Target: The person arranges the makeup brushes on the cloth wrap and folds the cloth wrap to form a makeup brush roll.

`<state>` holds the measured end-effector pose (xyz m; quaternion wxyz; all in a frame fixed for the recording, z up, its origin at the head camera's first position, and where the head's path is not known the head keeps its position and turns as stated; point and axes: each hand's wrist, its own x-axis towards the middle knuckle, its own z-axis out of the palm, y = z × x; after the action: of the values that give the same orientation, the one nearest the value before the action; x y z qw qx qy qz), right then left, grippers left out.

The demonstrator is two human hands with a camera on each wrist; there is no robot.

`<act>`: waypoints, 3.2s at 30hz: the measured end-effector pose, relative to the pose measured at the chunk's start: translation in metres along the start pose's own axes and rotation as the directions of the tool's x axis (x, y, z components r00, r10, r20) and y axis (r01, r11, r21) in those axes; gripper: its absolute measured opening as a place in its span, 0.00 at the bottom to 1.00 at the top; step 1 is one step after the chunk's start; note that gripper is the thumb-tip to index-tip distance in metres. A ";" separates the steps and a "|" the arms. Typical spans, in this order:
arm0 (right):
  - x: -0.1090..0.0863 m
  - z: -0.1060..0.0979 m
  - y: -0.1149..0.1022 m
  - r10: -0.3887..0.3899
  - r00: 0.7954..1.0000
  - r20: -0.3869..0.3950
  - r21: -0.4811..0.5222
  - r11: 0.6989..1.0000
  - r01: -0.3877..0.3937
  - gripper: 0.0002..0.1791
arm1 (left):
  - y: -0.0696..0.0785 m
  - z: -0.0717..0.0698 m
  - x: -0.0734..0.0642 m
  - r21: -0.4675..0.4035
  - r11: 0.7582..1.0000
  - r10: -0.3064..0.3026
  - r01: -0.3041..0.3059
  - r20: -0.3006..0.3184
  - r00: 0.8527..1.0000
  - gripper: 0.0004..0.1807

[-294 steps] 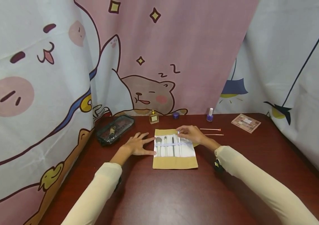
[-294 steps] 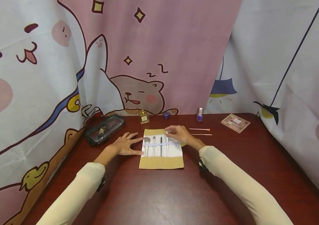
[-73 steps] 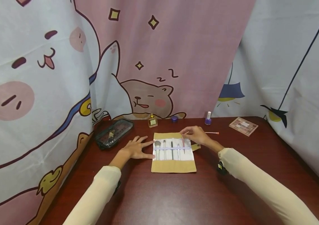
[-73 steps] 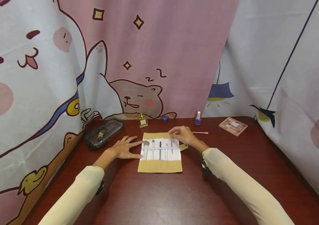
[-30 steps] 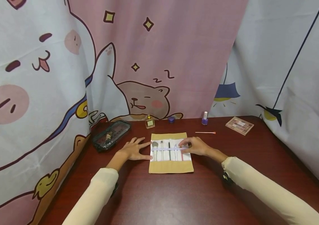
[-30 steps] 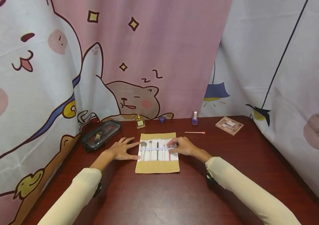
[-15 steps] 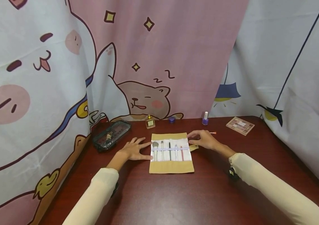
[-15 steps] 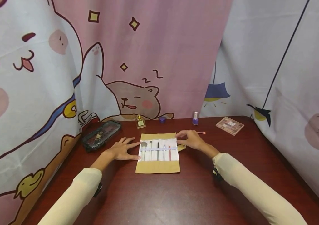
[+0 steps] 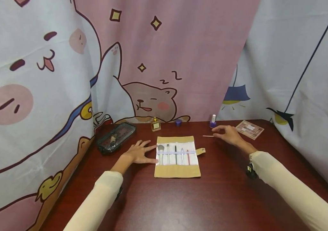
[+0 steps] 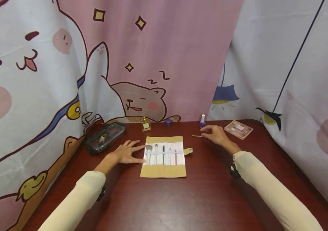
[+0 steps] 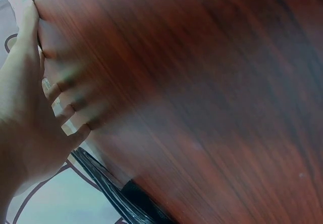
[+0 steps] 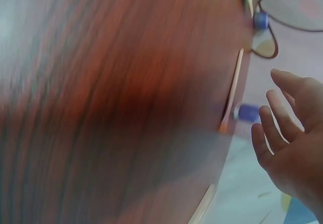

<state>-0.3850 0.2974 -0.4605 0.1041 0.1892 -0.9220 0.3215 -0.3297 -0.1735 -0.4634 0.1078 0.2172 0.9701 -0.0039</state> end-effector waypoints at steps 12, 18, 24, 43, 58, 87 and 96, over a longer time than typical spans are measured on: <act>-0.002 0.004 0.035 0.009 1.000 0.023 -0.036 0.999 -0.008 0.15 | 0.000 0.001 0.001 -0.001 1.000 -0.002 0.002 0.004 1.000 0.51; 0.003 0.008 0.037 0.021 0.999 0.050 -0.050 0.999 -0.018 0.16 | -0.001 0.000 0.001 -0.007 1.000 -0.007 0.008 0.007 1.000 0.51; 0.008 0.008 0.040 0.036 0.996 0.087 -0.093 0.995 -0.028 0.14 | -0.001 0.000 0.001 -0.008 1.000 -0.012 0.012 0.006 1.000 0.50; -0.007 0.011 0.038 0.023 0.999 0.032 -0.135 0.991 -0.018 0.06 | 0.000 0.000 0.001 -0.013 1.000 -0.006 0.006 -0.003 1.000 0.50; -0.020 0.002 0.025 -0.066 0.997 0.031 -0.081 0.994 0.069 0.04 | -0.002 0.001 -0.002 -0.039 0.999 0.012 -0.013 -0.013 1.000 0.50; 0.000 0.005 -0.044 -0.029 1.000 -0.006 0.476 0.879 0.028 0.22 | -0.003 0.002 -0.006 -0.043 0.999 0.005 -0.006 -0.019 1.000 0.49; 0.005 0.008 -0.056 -0.061 0.998 -0.010 0.482 0.874 0.059 0.19 | -0.007 0.011 0.008 -0.023 1.000 -0.004 0.004 -0.012 1.000 0.53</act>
<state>-0.3667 0.2504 -0.4335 0.0612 0.2385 -0.8069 0.5369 -0.3373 -0.1771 -0.4759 0.1046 0.2139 0.9712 0.0084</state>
